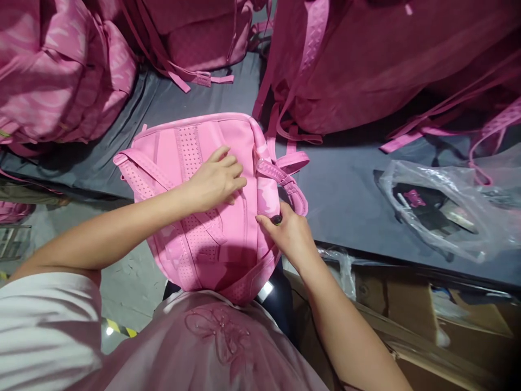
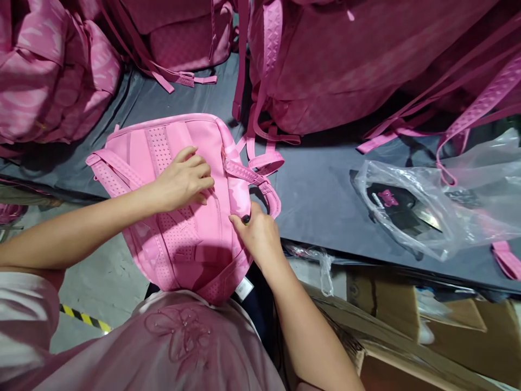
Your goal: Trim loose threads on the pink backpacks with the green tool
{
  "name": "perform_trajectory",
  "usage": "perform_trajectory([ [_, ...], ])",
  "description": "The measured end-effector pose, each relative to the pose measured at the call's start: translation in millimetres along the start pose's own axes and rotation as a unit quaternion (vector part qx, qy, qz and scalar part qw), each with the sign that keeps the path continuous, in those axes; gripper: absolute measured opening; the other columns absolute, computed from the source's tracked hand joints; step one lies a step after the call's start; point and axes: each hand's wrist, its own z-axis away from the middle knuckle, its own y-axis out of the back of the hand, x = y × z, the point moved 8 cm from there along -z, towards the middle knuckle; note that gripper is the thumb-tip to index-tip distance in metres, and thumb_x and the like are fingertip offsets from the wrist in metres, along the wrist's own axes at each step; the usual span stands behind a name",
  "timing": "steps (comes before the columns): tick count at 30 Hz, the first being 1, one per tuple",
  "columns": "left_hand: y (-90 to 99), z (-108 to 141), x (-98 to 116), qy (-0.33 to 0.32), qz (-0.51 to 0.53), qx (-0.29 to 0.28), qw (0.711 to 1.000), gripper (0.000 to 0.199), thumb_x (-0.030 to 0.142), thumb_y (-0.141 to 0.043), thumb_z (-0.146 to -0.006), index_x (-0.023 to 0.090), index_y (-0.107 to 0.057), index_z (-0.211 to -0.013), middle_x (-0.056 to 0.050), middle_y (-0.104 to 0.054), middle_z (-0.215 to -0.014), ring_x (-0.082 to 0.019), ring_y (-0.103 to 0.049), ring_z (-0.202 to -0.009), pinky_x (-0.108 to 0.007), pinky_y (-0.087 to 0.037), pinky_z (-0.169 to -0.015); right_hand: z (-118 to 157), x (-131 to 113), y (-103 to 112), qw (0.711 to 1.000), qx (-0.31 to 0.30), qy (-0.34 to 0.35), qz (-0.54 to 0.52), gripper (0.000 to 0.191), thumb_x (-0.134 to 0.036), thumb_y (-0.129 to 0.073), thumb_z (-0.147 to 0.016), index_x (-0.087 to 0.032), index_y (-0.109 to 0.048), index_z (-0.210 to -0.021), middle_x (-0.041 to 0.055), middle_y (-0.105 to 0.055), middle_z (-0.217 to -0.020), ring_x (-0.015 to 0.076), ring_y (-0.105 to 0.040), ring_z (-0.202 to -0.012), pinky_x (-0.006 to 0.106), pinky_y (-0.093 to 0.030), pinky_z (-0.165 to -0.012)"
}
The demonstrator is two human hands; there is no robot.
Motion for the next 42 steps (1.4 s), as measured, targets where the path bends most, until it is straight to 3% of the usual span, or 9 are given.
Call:
perform_trajectory([
  [4,-7.9,21,6,0.036,0.026,0.038,0.998,0.042,0.022,-0.028,-0.104,0.024,-0.068,-0.093,-0.001,-0.06,-0.093,-0.018,-0.051,-0.103,-0.049,-0.018,-0.126,20,2,13,0.999,-0.023,-0.021,-0.033,0.038,-0.044,-0.064,-0.09,-0.015,-0.066,-0.115,0.0097,-0.073,-0.083,0.0285,-0.07,-0.081,0.034,-0.047,-0.071],
  [8,-11.7,24,13,0.038,-0.03,0.053,0.997,0.045,0.021,-0.025,-0.105,0.021,-0.069,-0.093,-0.002,-0.058,-0.09,-0.018,-0.051,-0.104,-0.052,-0.022,-0.125,56,-6,76,0.961,0.128,0.008,-0.246,0.053,-0.063,-0.052,-0.093,-0.02,-0.068,-0.119,0.0103,-0.075,-0.106,0.0246,-0.071,-0.091,0.033,-0.054,-0.075],
  [10,-11.6,21,15,0.035,-0.042,0.063,0.997,0.042,0.022,-0.029,-0.104,0.019,-0.069,-0.092,-0.002,-0.057,-0.088,-0.018,-0.052,-0.104,-0.055,-0.024,-0.124,61,-15,94,0.932,0.145,0.047,-0.328,0.071,-0.08,-0.045,-0.088,-0.02,-0.069,-0.119,0.0098,-0.075,-0.101,0.0236,-0.072,-0.086,0.032,-0.055,-0.067],
  [14,-10.6,25,19,0.027,-0.041,0.12,0.992,0.034,0.026,-0.039,-0.104,0.021,-0.07,-0.091,0.0,-0.061,-0.097,-0.018,-0.054,-0.112,-0.053,-0.026,-0.125,36,-26,69,0.902,0.004,0.065,-0.427,0.103,-0.097,-0.025,-0.077,-0.013,-0.073,-0.113,0.0048,-0.063,-0.053,0.018,-0.056,-0.041,0.029,-0.045,-0.042],
  [18,-8.5,38,26,0.007,-0.041,0.216,0.975,0.028,0.023,-0.044,-0.102,0.02,-0.069,-0.09,0.0,-0.063,-0.114,-0.021,-0.048,-0.129,-0.051,-0.033,-0.123,20,-25,46,0.83,0.011,0.089,-0.55,0.08,-0.084,-0.059,-0.077,-0.019,-0.068,-0.123,0.0092,-0.077,-0.089,0.0243,-0.073,-0.071,0.037,-0.059,-0.065],
  [20,-8.8,41,27,0.005,-0.035,0.239,0.97,0.026,0.02,-0.045,-0.102,0.019,-0.068,-0.088,0.0,-0.063,-0.114,-0.021,-0.047,-0.131,-0.052,-0.033,-0.123,22,-25,40,0.847,0.049,0.086,-0.522,0.054,-0.06,-0.082,-0.073,-0.022,-0.071,-0.111,0.0071,-0.076,-0.101,0.0237,-0.073,-0.084,0.037,-0.059,-0.074],
  [24,-9.7,39,25,0.012,-0.018,0.233,0.972,0.028,0.02,-0.045,-0.102,0.018,-0.067,-0.085,0.001,-0.063,-0.108,-0.018,-0.049,-0.125,-0.051,-0.031,-0.124,30,-29,41,0.895,0.173,0.065,-0.407,0.024,-0.041,-0.079,-0.076,-0.021,-0.067,-0.082,-0.0006,-0.069,-0.073,0.0154,-0.063,-0.062,0.027,-0.049,-0.057],
  [33,-12.9,35,23,0.016,0.001,0.201,0.979,0.038,0.02,-0.035,-0.105,0.02,-0.07,-0.09,-0.001,-0.064,-0.102,-0.017,-0.053,-0.12,-0.049,-0.03,-0.125,21,-45,31,0.927,0.173,0.094,-0.319,0.02,-0.038,-0.074,-0.081,-0.019,-0.068,-0.083,-0.0017,-0.068,-0.071,0.0133,-0.06,-0.06,0.026,-0.046,-0.058],
  [42,-22.0,26,17,0.032,0.029,0.153,0.987,0.043,0.022,-0.032,-0.106,0.022,-0.073,-0.092,-0.001,-0.067,-0.103,-0.017,-0.056,-0.117,-0.051,-0.03,-0.124,20,-41,30,0.923,0.2,0.088,-0.317,0.023,-0.042,-0.073,-0.08,-0.02,-0.069,-0.083,0.0005,-0.069,-0.073,0.0156,-0.063,-0.062,0.028,-0.05,-0.061],
])
